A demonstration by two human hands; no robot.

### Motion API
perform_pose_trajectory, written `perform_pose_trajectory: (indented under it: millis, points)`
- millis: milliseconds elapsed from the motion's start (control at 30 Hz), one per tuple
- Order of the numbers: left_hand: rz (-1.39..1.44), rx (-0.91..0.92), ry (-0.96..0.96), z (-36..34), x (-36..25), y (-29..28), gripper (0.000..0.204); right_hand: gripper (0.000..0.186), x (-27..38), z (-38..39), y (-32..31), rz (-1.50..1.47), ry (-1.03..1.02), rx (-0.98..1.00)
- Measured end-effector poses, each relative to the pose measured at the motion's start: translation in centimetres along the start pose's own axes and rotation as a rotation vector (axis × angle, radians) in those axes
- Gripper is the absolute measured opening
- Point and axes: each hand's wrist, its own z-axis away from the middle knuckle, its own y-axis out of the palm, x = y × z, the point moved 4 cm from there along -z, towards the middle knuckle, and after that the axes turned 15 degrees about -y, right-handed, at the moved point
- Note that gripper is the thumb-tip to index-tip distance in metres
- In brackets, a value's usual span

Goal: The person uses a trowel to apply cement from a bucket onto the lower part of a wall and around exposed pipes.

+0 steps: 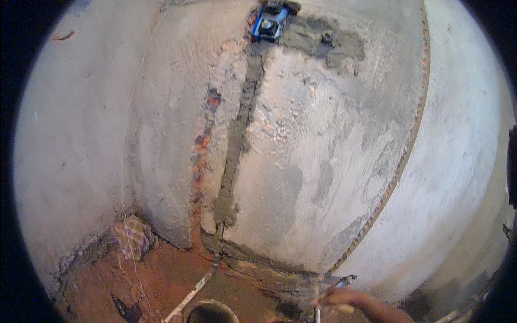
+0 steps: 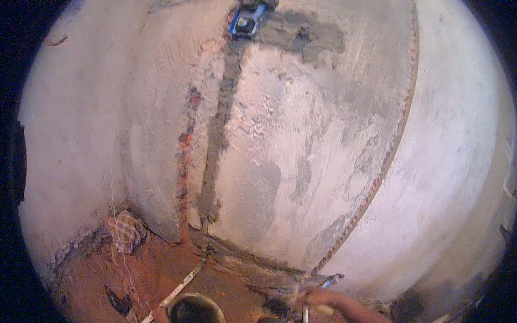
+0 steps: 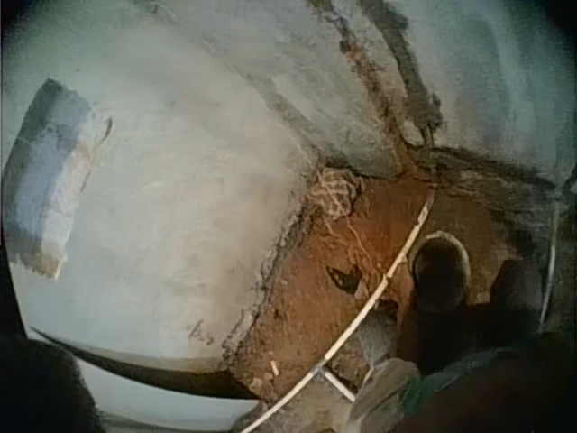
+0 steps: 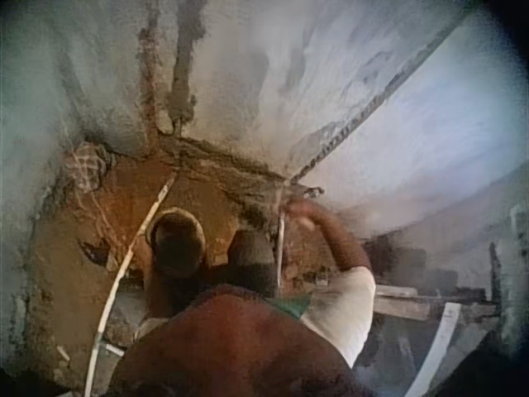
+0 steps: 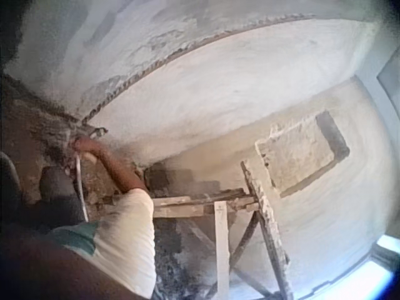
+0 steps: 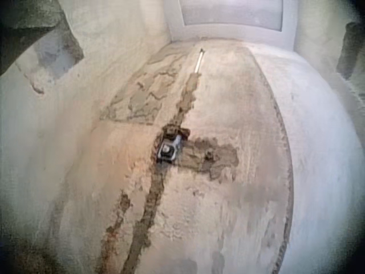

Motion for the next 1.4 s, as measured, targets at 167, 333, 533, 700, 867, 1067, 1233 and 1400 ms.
perform_pose_trajectory:
  millis: [167,333,533,700,867,1067,1233,1400]
  points:
    - [0.073,0.125,0.060,1.4,-1.3,0.4,0.036,0.052,4.0,-4.5,5.5,-0.130,-0.233,-0.016]
    - [-0.059,-0.114,-0.193,-1.8,1.2,-0.3,0.041,0.050,6.9,-9.7,9.3,-0.173,-0.373,-0.034]
    - [-0.034,-0.202,-0.195,2.0,-2.5,-4.6,0.045,0.049,7.4,-12.5,12.6,-0.217,-0.412,-0.029]
    - [-0.016,-0.447,0.246,5.5,-6.7,-6.4,0.039,0.048,6.8,-13.3,13.9,-0.251,-0.412,-0.019]
    - [0.124,-0.540,0.479,4.6,-6.7,-5.6,0.033,0.047,6.2,-14.1,15.3,-0.281,-0.407,0.004]
    - [0.158,-0.535,0.406,3.1,-5.2,-4.0,0.030,0.045,5.9,-14.8,16.2,-0.307,-0.411,0.030]
    - [0.229,-0.438,0.411,5.4,-8.2,-5.3,0.032,0.044,5.2,-14.9,17.2,-0.328,-0.411,0.057]
    - [0.121,-0.218,0.247,3.3,-4.3,-3.4,0.034,0.043,5.2,-13.7,14.9,-0.340,-0.375,0.088]
